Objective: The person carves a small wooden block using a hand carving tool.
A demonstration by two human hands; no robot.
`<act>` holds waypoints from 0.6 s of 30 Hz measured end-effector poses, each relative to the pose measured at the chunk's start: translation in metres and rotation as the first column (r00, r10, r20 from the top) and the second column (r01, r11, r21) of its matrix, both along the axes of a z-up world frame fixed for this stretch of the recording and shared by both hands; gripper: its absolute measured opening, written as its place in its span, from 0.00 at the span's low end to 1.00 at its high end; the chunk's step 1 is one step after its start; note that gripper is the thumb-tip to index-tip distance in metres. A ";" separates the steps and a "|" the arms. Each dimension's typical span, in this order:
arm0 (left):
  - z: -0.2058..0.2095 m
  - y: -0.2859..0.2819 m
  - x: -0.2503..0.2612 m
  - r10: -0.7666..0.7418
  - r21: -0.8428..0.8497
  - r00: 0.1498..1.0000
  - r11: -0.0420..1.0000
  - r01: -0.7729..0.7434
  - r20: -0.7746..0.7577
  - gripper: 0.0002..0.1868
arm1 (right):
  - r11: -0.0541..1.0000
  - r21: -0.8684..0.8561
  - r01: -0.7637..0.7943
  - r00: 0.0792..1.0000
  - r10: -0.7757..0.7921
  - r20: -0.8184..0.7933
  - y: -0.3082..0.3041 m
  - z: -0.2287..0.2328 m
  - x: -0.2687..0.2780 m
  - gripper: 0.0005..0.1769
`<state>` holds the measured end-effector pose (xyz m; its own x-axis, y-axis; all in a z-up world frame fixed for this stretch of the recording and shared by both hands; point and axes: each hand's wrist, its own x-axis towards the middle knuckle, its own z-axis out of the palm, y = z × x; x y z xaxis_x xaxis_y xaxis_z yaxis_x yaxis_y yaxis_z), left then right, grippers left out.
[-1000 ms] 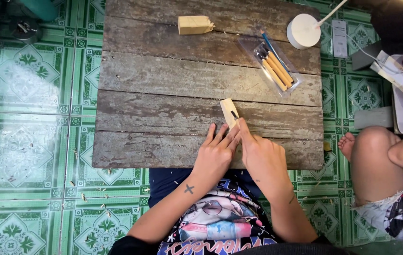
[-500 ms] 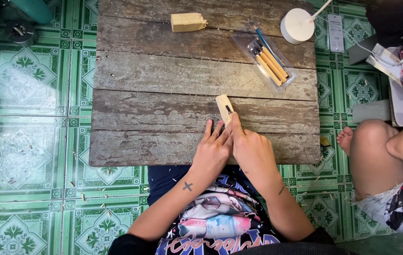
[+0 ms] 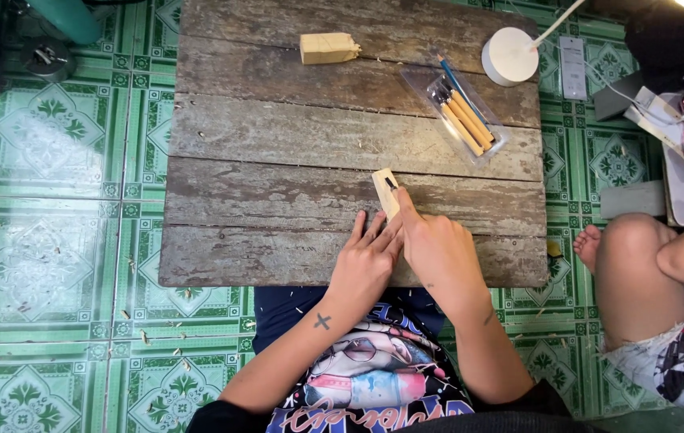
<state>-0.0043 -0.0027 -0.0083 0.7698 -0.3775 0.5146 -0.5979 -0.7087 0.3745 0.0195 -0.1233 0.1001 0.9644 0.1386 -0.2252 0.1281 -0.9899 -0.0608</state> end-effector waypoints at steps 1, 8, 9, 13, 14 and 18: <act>0.001 0.001 0.000 -0.001 -0.001 1.000 1.000 0.001 -0.007 0.17 | 1.000 -0.001 0.001 1.000 -0.001 -0.007 -0.001 0.001 -0.005 0.32; 0.002 -0.002 0.001 0.013 0.021 1.000 1.000 -0.013 0.008 0.18 | 0.999 -0.043 0.005 1.000 -0.005 -0.003 -0.010 -0.006 -0.017 0.32; 0.000 -0.003 0.001 0.018 0.025 1.000 1.000 -0.018 0.016 0.18 | 0.999 -0.044 -0.001 1.000 0.001 0.003 -0.010 -0.007 -0.017 0.32; 0.001 -0.002 0.000 0.002 0.027 1.000 1.000 -0.003 0.024 0.14 | 1.000 -0.003 -0.009 0.999 0.009 0.039 0.001 -0.004 -0.020 0.31; -0.001 -0.003 0.000 0.002 0.034 1.000 0.999 -0.003 0.026 0.14 | 1.000 0.015 -0.005 0.999 0.004 0.049 0.000 -0.008 -0.020 0.31; 0.000 -0.002 -0.001 -0.001 0.057 1.000 0.998 -0.001 0.032 0.15 | 0.999 0.045 -0.002 0.997 -0.001 0.073 -0.002 -0.015 -0.020 0.30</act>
